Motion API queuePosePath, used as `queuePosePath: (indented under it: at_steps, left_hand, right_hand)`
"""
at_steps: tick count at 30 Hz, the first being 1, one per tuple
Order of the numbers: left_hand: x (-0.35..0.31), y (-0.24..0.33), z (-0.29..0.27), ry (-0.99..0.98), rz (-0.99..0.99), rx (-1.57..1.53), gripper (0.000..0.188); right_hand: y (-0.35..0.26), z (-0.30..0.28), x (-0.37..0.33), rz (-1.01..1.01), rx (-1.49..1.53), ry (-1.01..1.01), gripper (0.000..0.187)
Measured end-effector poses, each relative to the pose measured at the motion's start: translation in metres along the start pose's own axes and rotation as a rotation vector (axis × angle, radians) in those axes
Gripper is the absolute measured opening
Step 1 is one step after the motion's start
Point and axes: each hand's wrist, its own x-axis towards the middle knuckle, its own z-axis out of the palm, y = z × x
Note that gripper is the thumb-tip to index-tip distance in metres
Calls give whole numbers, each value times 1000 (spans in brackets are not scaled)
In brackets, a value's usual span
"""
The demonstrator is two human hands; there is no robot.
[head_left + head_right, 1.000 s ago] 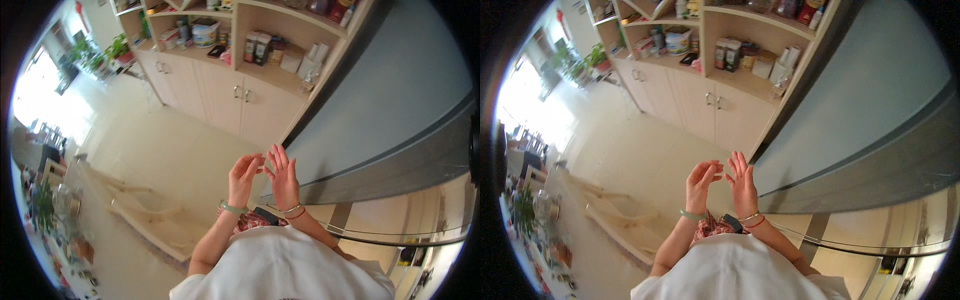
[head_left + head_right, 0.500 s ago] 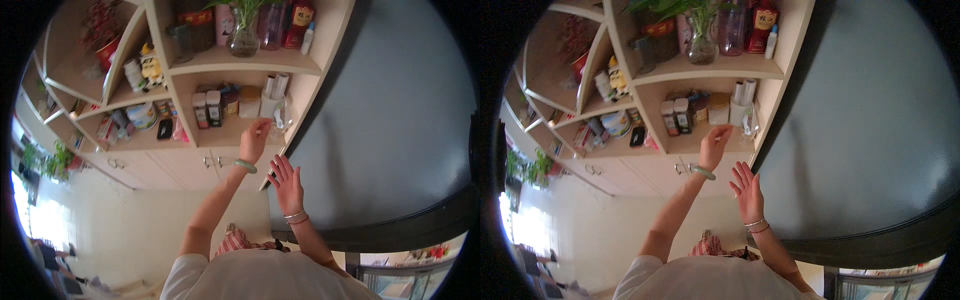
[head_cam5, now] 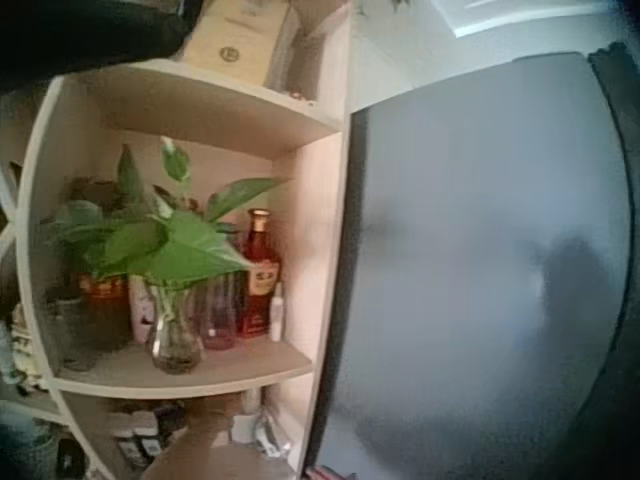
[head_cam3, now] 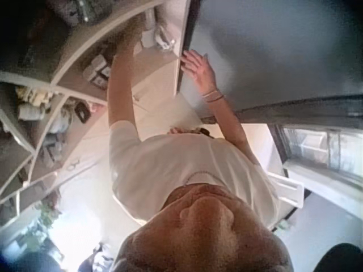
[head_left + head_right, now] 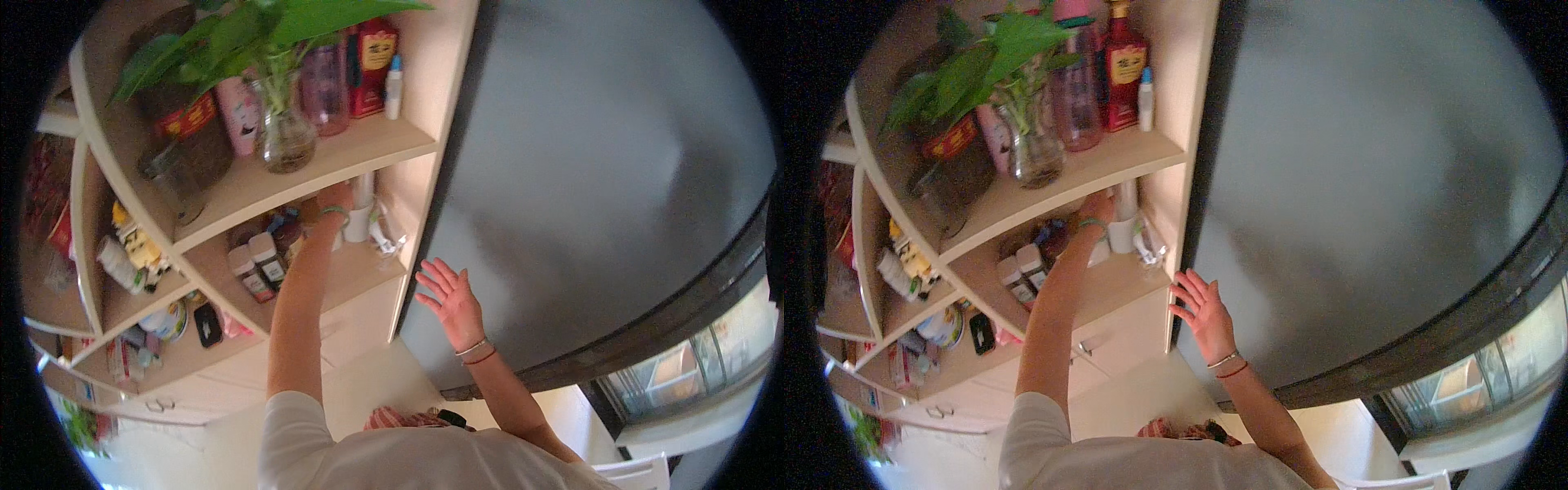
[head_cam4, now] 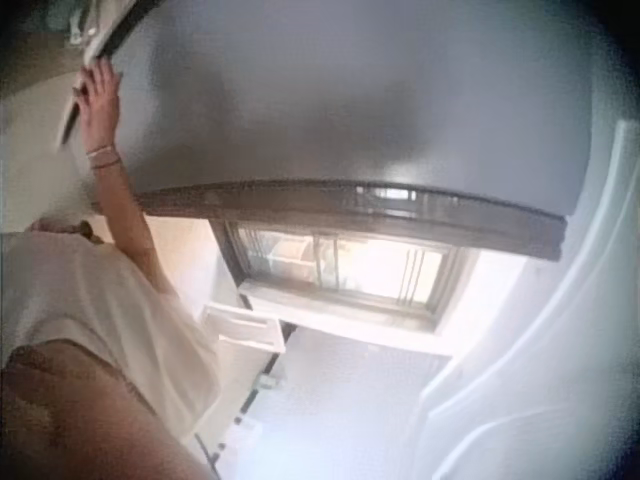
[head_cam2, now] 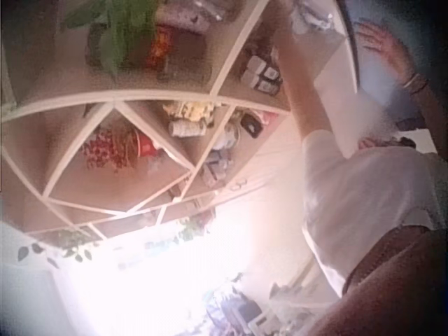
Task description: The person pours dried beans from a plastic bag into a yellow colander and ties the bag. They then retrieve a bag of raw meat from the refrigerator, portion the meat into smaller plastic bags, and place the bags into the freezer drawer.
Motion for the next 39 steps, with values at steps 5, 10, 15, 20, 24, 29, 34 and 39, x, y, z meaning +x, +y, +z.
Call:
queuePosePath:
  at_steps: [5, 10, 15, 20, 24, 29, 34, 39]
  left_hand:
    - [12, -21, 17, -54, 115, 94, 62]
    - [21, -27, 12, -19, 25, 28, 59]
    - [11, -55, -45, 338, 202, 93, 52]
    - [-63, 43, -115, 240, -1, -8, 42]
    - [-168, 81, -169, 312, 62, -650, 25]
    - [-288, 116, -203, 14, -204, -1566, 25]
    - [-355, 144, -205, 18, -283, -1617, 28]
    - [-388, 162, -207, 171, -378, -1586, 56]
  right_hand:
    - [-5, -4, -11, -50, -48, 56, 68]
    - [-10, -5, -20, -48, -76, 59, 68]
    - [-1, 11, -20, 9, -86, -8, 63]
    - [-9, -1, -16, -115, -272, 5, 41]
    - [-9, 1, -4, -339, -496, -69, 29]
    - [-20, 30, -15, -249, -771, -398, 39]
    - [8, 35, -61, 197, -550, -533, 38]
    - [5, 38, -90, 22, -745, -562, 39]
